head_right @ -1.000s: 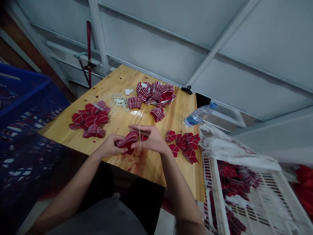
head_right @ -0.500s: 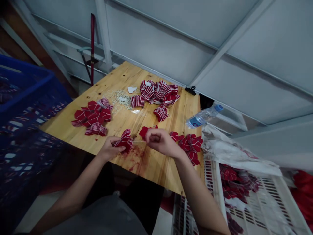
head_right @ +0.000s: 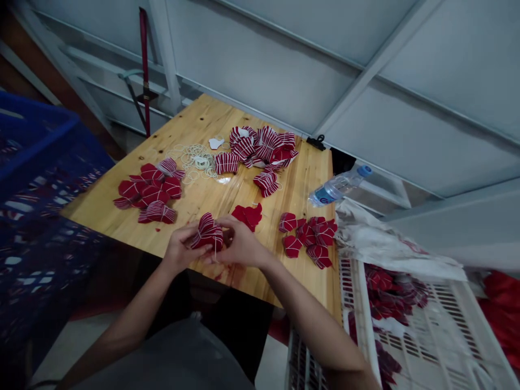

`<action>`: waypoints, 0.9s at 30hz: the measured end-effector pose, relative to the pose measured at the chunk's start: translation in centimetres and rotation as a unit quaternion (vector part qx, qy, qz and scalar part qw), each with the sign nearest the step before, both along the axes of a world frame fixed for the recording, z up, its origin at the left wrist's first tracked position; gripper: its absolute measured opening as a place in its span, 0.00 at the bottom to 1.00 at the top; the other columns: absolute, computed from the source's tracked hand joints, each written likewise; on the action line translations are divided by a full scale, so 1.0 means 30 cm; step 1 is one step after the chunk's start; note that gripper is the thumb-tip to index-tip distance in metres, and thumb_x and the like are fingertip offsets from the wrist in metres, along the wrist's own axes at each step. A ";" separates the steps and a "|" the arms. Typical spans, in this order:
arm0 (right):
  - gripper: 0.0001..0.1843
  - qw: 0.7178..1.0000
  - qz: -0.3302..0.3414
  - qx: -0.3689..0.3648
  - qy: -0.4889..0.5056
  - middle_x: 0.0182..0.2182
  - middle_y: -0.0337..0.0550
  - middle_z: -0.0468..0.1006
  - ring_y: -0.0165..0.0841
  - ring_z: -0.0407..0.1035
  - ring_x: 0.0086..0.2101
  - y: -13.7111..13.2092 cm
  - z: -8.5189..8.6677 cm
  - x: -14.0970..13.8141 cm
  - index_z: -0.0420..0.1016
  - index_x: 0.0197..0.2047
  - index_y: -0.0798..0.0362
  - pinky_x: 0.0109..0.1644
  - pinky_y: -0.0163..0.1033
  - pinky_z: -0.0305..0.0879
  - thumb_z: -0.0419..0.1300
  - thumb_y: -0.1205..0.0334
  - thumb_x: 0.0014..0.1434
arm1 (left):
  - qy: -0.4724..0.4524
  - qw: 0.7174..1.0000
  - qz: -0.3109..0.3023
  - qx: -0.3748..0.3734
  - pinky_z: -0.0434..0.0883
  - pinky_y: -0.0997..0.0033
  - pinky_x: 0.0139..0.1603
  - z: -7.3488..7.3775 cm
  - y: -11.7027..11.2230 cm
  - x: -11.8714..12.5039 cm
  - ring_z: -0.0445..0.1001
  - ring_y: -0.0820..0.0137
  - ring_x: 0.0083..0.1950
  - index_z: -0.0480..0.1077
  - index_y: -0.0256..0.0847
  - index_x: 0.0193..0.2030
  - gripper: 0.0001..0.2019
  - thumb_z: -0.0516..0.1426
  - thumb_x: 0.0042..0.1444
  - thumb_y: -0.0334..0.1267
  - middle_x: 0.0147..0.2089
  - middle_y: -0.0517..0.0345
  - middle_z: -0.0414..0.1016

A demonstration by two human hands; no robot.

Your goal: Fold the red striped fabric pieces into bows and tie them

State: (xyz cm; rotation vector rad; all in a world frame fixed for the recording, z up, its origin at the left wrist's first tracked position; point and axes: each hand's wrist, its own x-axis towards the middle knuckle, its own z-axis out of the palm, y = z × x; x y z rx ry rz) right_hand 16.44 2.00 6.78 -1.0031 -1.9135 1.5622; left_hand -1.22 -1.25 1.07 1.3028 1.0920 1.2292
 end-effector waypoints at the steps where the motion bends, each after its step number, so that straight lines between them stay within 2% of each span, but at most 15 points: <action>1: 0.30 0.999 -0.033 -0.003 0.026 0.42 0.41 0.72 0.33 0.69 0.38 -0.013 -0.021 -0.021 0.73 0.47 0.51 0.40 0.38 0.69 0.74 0.60 0.39 | -0.013 1.000 0.014 0.013 0.74 0.66 0.45 -0.012 0.000 0.009 0.73 0.63 0.44 0.78 0.38 0.33 0.11 0.67 0.42 0.39 0.41 0.51 0.75; 4: 0.31 0.996 -0.079 0.033 0.027 0.44 0.43 0.74 0.37 0.71 0.42 -0.033 -0.065 -0.055 0.71 0.48 0.51 0.46 0.42 0.69 0.72 0.65 0.39 | -0.056 0.998 -0.007 -0.005 0.73 0.64 0.49 -0.060 0.003 0.011 0.73 0.62 0.48 0.78 0.39 0.34 0.12 0.67 0.44 0.41 0.44 0.51 0.73; 7: 0.23 0.993 -0.048 0.095 -0.048 0.39 0.42 0.76 0.37 0.70 0.40 -0.026 -0.069 -0.047 0.73 0.43 0.53 0.44 0.41 0.68 0.68 0.71 0.40 | -0.054 0.994 -0.084 -0.039 0.73 0.63 0.50 -0.088 0.013 -0.023 0.74 0.61 0.48 0.77 0.37 0.35 0.14 0.68 0.43 0.42 0.45 0.51 0.75; 9: 0.16 0.983 -0.028 0.138 -0.115 0.33 0.40 0.74 0.35 0.69 0.35 -0.019 -0.059 -0.036 0.73 0.37 0.54 0.40 0.39 0.66 0.66 0.71 0.41 | -0.018 0.989 -0.134 -0.056 0.73 0.62 0.49 -0.075 0.019 -0.055 0.75 0.61 0.46 0.76 0.37 0.35 0.14 0.68 0.44 0.42 0.44 0.51 0.76; 10: 0.14 0.976 -0.020 0.161 -0.146 0.32 0.40 0.73 0.34 0.68 0.34 -0.017 -0.055 -0.032 0.72 0.35 0.54 0.39 0.38 0.65 0.66 0.71 0.42 | 0.011 0.986 -0.153 -0.058 0.73 0.61 0.49 -0.057 0.020 -0.069 0.75 0.61 0.45 0.75 0.37 0.36 0.14 0.68 0.44 0.41 0.44 0.51 0.76; 12: 0.11 0.957 -0.012 0.208 -0.202 0.31 0.41 0.71 0.34 0.67 0.33 -0.017 -0.051 -0.034 0.71 0.34 0.55 0.37 0.37 0.64 0.65 0.69 0.45 | 0.085 0.985 -0.147 -0.034 0.72 0.59 0.52 -0.002 0.019 -0.092 0.75 0.60 0.48 0.73 0.38 0.43 0.20 0.68 0.43 0.41 0.47 0.50 0.76; 14: 0.10 0.935 -0.003 0.246 -0.255 0.35 0.44 0.71 0.35 0.66 0.34 -0.020 -0.053 -0.047 0.70 0.36 0.55 0.37 0.38 0.64 0.62 0.69 0.48 | 0.182 0.980 -0.074 0.029 0.69 0.55 0.57 0.068 0.016 -0.101 0.71 0.56 0.56 0.66 0.41 0.54 0.33 0.70 0.39 0.38 0.56 0.47 0.71; 15: 0.10 0.924 0.004 0.261 -0.280 0.37 0.46 0.71 0.35 0.67 0.35 -0.023 -0.054 -0.057 0.69 0.38 0.55 0.38 0.38 0.64 0.61 0.69 0.49 | 0.236 0.969 -0.046 0.064 0.65 0.53 0.61 0.103 0.015 -0.099 0.68 0.54 0.60 0.64 0.42 0.57 0.37 0.70 0.38 0.37 0.60 0.46 0.68; 16: 0.12 0.915 0.013 0.273 -0.298 0.39 0.48 0.71 0.36 0.67 0.35 -0.025 -0.054 -0.068 0.69 0.40 0.55 0.38 0.39 0.64 0.60 0.70 0.50 | 0.281 0.954 -0.042 0.095 0.61 0.51 0.64 0.133 0.017 -0.093 0.66 0.52 0.62 0.63 0.43 0.59 0.39 0.70 0.37 0.35 0.61 0.46 0.67; 18: 0.17 0.907 0.027 0.283 -0.310 0.43 0.52 0.71 0.37 0.67 0.36 -0.030 -0.049 -0.089 0.68 0.44 0.57 0.38 0.40 0.65 0.59 0.71 0.49 | 0.352 0.925 -0.091 0.108 0.60 0.51 0.63 0.174 0.024 -0.074 0.69 0.50 0.59 0.60 0.43 0.63 0.43 0.68 0.37 0.30 0.57 0.46 0.72; 21: 0.20 0.927 0.024 0.264 -0.265 0.43 0.53 0.72 0.38 0.68 0.39 -0.031 -0.028 -0.092 0.68 0.45 0.58 0.40 0.40 0.65 0.60 0.72 0.46 | 0.427 0.885 -0.178 0.051 0.68 0.61 0.50 0.180 0.042 -0.053 0.77 0.56 0.44 0.52 0.40 0.70 0.45 0.64 0.43 0.28 0.41 0.51 0.79; 23: 0.19 0.953 0.011 0.212 -0.218 0.40 0.48 0.73 0.36 0.68 0.37 -0.021 -0.009 -0.065 0.68 0.44 0.57 0.40 0.38 0.65 0.63 0.70 0.46 | 0.439 0.870 -0.224 0.020 0.69 0.66 0.44 0.159 0.050 -0.056 0.78 0.59 0.41 0.49 0.41 0.71 0.43 0.62 0.49 0.31 0.39 0.53 0.79; 25: 0.20 0.973 0.016 0.122 -0.197 0.36 0.42 0.73 0.30 0.67 0.32 -0.001 0.010 -0.016 0.70 0.43 0.56 0.35 0.35 0.63 0.66 0.68 0.45 | 0.396 0.879 -0.266 0.007 0.69 0.67 0.43 0.131 0.049 -0.069 0.77 0.61 0.42 0.52 0.43 0.69 0.37 0.61 0.54 0.37 0.43 0.53 0.79; 27: 0.16 0.976 0.052 0.022 -0.211 0.29 0.36 0.72 0.25 0.62 0.26 0.028 0.026 0.041 0.72 0.39 0.57 0.29 0.32 0.58 0.67 0.64 0.46 | 0.308 0.901 -0.307 0.003 0.70 0.67 0.45 0.102 0.041 -0.083 0.76 0.63 0.45 0.62 0.43 0.63 0.27 0.60 0.57 0.43 0.46 0.53 0.79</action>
